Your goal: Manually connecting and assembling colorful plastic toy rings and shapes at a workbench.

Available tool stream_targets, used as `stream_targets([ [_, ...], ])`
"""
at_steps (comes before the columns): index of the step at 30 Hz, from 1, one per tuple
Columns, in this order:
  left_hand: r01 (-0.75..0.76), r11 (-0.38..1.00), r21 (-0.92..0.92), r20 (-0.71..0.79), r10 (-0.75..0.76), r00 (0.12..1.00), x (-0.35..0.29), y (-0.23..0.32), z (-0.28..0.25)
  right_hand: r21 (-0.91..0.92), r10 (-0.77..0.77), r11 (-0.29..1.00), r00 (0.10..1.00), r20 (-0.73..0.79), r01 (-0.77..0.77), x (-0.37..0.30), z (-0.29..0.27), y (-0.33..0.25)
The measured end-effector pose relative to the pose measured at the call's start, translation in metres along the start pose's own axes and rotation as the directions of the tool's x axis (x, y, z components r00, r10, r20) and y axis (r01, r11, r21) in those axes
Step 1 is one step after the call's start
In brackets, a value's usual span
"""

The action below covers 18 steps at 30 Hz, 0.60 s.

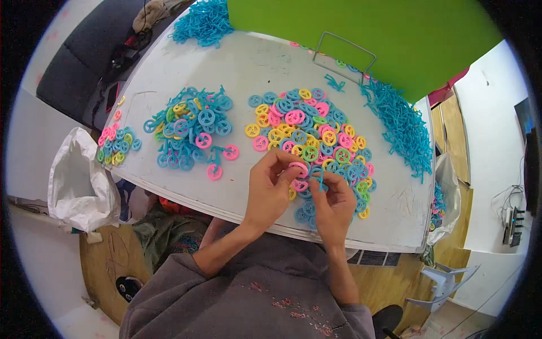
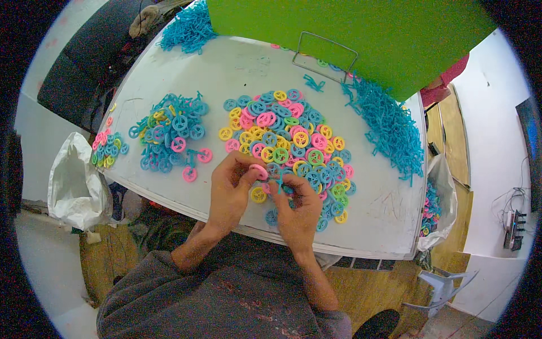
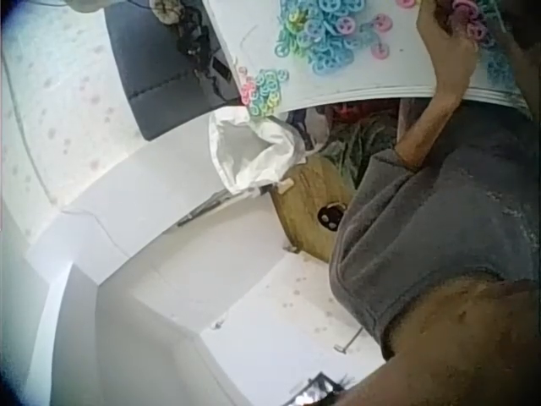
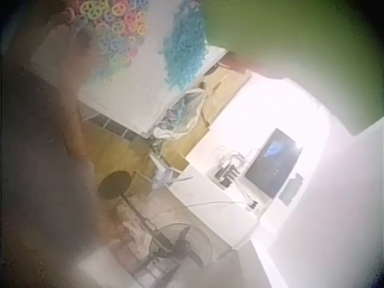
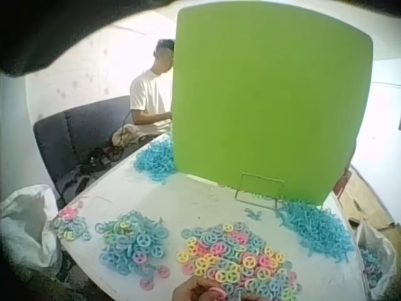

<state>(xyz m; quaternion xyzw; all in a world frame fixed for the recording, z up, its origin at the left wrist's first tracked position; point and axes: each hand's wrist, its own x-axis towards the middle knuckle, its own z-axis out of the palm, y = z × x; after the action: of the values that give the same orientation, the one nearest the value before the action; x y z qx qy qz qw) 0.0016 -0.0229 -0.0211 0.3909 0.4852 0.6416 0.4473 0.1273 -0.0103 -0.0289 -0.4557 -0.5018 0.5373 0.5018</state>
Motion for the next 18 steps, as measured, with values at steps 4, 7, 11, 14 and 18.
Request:
stream_targets([
  [4, -0.156, 0.982, 0.107, -0.052, 0.162, 0.985, -0.005, -0.004, 0.009, 0.141, 0.200, 0.969, 0.979, 0.049, -0.205, 0.005, -0.002, 0.000],
  [7, -0.171, 0.982, 0.082, -0.018, 0.173, 0.985, 0.000, -0.003, 0.005, 0.229, 0.176, 0.957, 0.984, 0.023, -0.177, 0.005, 0.001, -0.001],
  [11, -0.001, 0.998, 0.059, -0.046, 0.004, 0.999, 0.001, 0.008, 0.001, -0.067, -0.024, 0.997, 0.999, 0.024, 0.026, 0.006, -0.001, -0.011],
  [14, -0.018, 0.998, 0.056, 0.015, 0.017, 1.000, -0.003, 0.005, 0.000, -0.278, -0.123, 0.953, 0.992, 0.025, 0.125, 0.008, -0.005, -0.011],
  [18, -0.036, 0.999, 0.039, -0.041, 0.038, 0.998, -0.006, 0.006, 0.004, -0.303, -0.097, 0.948, 0.995, 0.005, 0.094, 0.007, -0.005, -0.011],
])
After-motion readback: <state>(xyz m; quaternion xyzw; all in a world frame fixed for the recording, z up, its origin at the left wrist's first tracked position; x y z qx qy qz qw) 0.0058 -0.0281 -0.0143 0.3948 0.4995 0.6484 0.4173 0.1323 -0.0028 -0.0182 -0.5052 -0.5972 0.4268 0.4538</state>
